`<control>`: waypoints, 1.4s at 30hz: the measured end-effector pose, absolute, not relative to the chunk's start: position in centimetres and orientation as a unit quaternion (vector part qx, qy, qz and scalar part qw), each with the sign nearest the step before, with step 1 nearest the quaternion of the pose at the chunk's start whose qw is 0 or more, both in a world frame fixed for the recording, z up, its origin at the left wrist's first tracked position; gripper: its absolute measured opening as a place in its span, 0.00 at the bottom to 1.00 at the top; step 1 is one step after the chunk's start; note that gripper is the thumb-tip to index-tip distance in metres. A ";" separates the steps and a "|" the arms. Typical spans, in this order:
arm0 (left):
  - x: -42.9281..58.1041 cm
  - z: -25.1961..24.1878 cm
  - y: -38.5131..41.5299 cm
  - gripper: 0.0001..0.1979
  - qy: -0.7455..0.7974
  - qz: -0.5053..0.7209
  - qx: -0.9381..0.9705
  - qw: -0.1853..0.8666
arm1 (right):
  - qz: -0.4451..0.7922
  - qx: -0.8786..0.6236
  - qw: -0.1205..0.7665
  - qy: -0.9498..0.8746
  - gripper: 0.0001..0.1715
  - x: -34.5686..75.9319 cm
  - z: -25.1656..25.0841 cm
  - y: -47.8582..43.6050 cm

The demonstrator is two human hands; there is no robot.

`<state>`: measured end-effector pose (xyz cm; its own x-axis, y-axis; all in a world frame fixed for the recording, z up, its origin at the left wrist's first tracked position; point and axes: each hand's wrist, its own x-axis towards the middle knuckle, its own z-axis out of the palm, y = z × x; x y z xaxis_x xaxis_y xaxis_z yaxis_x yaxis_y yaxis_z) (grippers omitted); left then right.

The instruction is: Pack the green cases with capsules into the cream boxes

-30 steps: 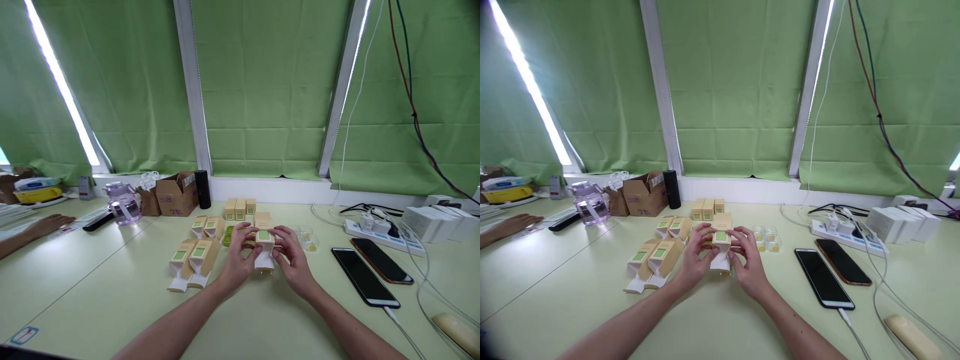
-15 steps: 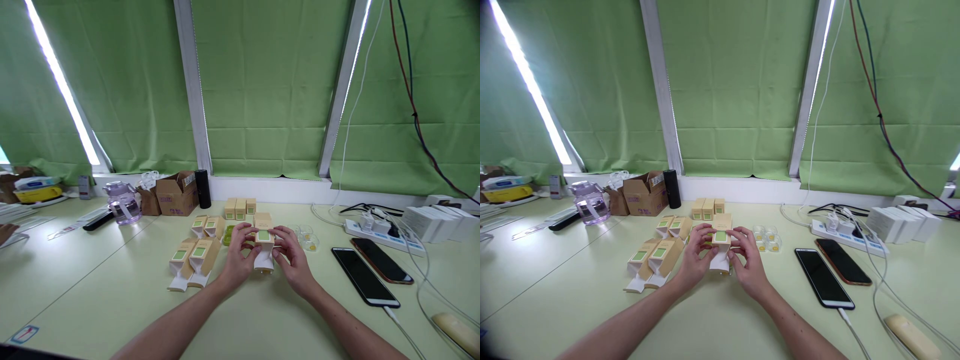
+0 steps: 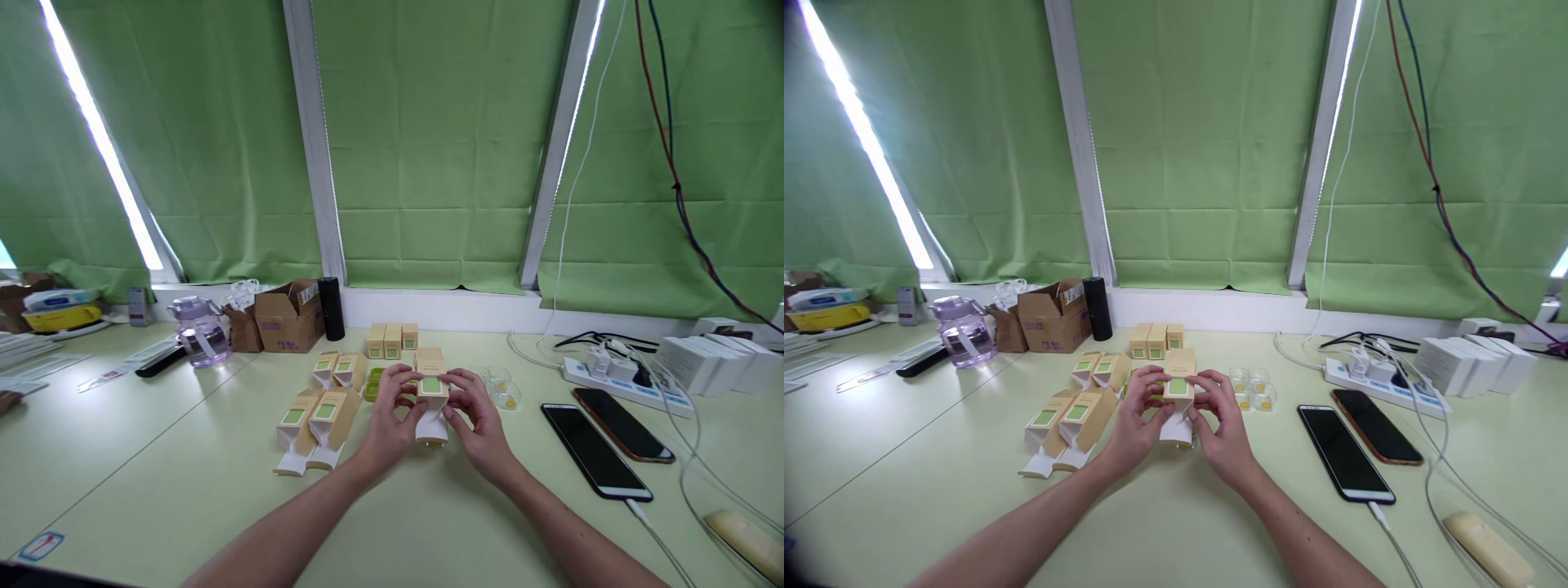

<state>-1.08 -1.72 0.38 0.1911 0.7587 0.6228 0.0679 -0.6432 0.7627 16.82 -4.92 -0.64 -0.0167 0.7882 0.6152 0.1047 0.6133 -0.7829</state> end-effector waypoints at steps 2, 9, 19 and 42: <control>-1.1 0.3 -1.7 0.14 0.290 0.566 0.709 0.306 | 0.279 -0.343 0.616 -0.652 0.20 16.8 -0.7 -4.9; -1.1 0.2 -1.7 0.14 0.284 0.563 0.712 0.308 | 0.282 -0.352 0.624 -0.638 0.19 16.6 -0.8 -4.7; -1.1 0.0 -1.5 0.14 0.287 0.562 0.715 0.301 | 0.274 -0.360 0.625 -0.636 0.17 16.6 -0.9 -4.6; -2.0 0.2 -1.7 0.45 0.215 0.453 0.813 0.295 | 0.278 -0.370 0.654 -0.598 0.20 16.9 -1.3 -3.9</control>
<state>-1.99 -1.70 0.22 0.4966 0.6173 0.6102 0.0818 -0.7331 0.6751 16.94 -3.88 -1.34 0.1299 0.8062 0.5772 0.0788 0.5719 -0.8165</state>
